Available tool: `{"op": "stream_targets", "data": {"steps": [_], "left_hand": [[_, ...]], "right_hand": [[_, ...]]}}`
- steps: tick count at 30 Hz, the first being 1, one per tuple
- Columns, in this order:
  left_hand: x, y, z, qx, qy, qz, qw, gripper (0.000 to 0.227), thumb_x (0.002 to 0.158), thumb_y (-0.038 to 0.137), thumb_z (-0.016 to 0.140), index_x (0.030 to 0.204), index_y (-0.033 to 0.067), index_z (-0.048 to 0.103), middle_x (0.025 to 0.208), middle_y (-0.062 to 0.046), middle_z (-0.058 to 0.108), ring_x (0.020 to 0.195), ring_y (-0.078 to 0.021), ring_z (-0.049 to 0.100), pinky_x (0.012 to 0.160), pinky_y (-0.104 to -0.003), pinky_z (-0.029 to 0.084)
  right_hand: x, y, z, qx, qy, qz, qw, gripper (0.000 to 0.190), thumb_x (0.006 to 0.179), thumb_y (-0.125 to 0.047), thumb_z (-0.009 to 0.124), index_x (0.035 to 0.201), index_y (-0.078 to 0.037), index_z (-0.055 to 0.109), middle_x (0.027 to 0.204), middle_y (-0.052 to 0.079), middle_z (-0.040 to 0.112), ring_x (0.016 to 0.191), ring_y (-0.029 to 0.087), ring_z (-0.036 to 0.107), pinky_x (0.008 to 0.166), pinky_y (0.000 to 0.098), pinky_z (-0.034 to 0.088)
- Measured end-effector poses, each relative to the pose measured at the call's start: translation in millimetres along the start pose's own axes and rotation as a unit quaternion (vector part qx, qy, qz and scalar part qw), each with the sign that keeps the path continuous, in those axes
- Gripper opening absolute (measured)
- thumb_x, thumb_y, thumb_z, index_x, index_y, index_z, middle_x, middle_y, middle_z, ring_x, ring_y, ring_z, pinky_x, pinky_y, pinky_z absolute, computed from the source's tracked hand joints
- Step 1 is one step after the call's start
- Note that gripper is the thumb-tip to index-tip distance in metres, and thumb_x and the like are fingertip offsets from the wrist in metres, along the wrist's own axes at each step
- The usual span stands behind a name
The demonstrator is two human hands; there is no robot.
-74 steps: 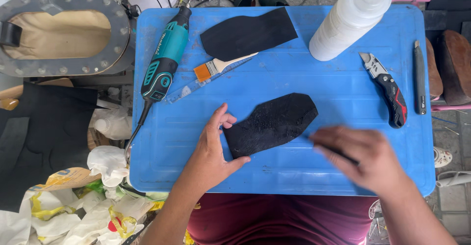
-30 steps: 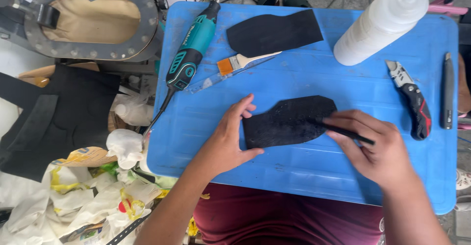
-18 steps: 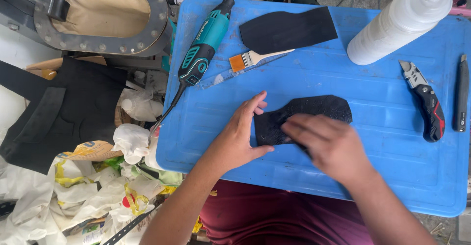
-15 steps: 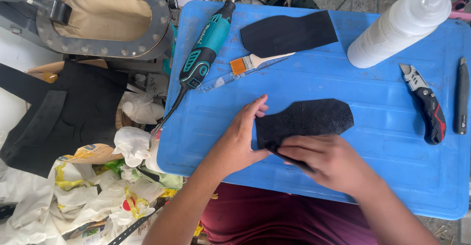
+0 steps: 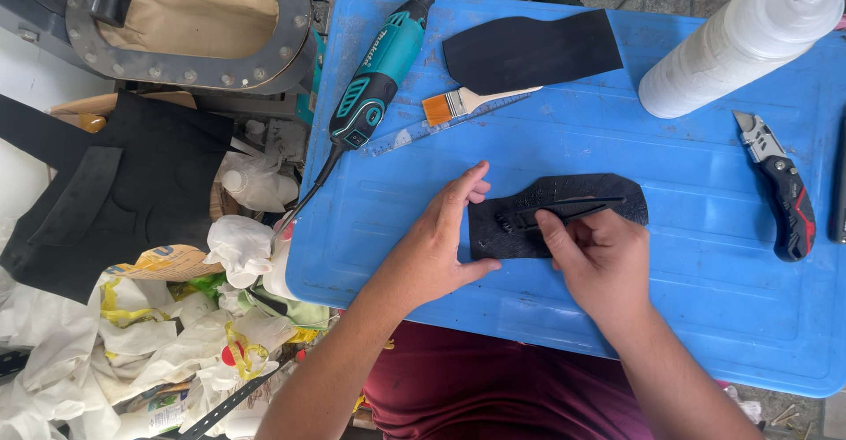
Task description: The person applies glue to a black rubber-like piece using a small brush, then wipes the brush with a tissue. They repeat the process on a second piece, spreading the glue evenly and pressing the surfaces together. The person also uses a utility knife to trim the edges of the glued material.
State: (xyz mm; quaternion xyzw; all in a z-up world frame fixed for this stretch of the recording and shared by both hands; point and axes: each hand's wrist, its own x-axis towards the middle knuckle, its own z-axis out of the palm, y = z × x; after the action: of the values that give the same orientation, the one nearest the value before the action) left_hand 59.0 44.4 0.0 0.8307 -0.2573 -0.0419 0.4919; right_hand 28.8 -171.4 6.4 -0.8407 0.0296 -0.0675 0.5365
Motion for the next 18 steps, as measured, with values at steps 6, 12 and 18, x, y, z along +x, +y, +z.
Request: {"op": "stream_targets", "data": {"steps": [6, 12, 18], "left_hand": [[2.4, 3.4, 0.2, 0.000, 0.008, 0.005, 1.000, 0.119, 0.065, 0.013, 0.096, 0.159, 0.0070, 0.023, 0.140, -0.017, 0.057, 0.129, -0.0303, 0.059, 0.114, -0.042, 0.047], [0.5, 6.4, -8.6, -0.017, -0.028, 0.003, 0.999, 0.111, 0.068, 0.010, 0.092, 0.158, 0.0059, 0.027, 0.140, -0.017, 0.057, 0.130, -0.0308, 0.058, 0.115, -0.043, 0.044], [1.5, 2.5, -14.4, -0.045, -0.035, 0.007, 0.998, 0.090, 0.087, 0.003, 0.078, 0.162, 0.0072, 0.027, 0.143, -0.015, 0.058, 0.133, -0.0276, 0.060, 0.116, -0.041, 0.047]], "right_hand": [[0.5, -0.8, 3.6, -0.075, 0.000, 0.039, 0.996, 0.032, 0.094, -0.012, 0.081, 0.070, 0.003, 0.066, 0.053, 0.004, 0.063, 0.045, 0.007, 0.056, 0.041, 0.0240, 0.040], [-14.5, 34.6, -53.0, 0.127, 0.080, 0.011, 0.989, 0.011, 0.106, -0.007, 0.069, 0.106, 0.003, 0.066, 0.082, 0.005, 0.067, 0.067, 0.007, 0.060, 0.060, 0.0218, 0.047], [1.3, 53.5, -106.7, 0.233, 0.080, 0.068, 0.967, 0.020, 0.107, -0.001, 0.047, 0.119, 0.008, 0.060, 0.125, 0.020, 0.068, 0.107, 0.022, 0.066, 0.090, 0.0314, 0.055]]}}
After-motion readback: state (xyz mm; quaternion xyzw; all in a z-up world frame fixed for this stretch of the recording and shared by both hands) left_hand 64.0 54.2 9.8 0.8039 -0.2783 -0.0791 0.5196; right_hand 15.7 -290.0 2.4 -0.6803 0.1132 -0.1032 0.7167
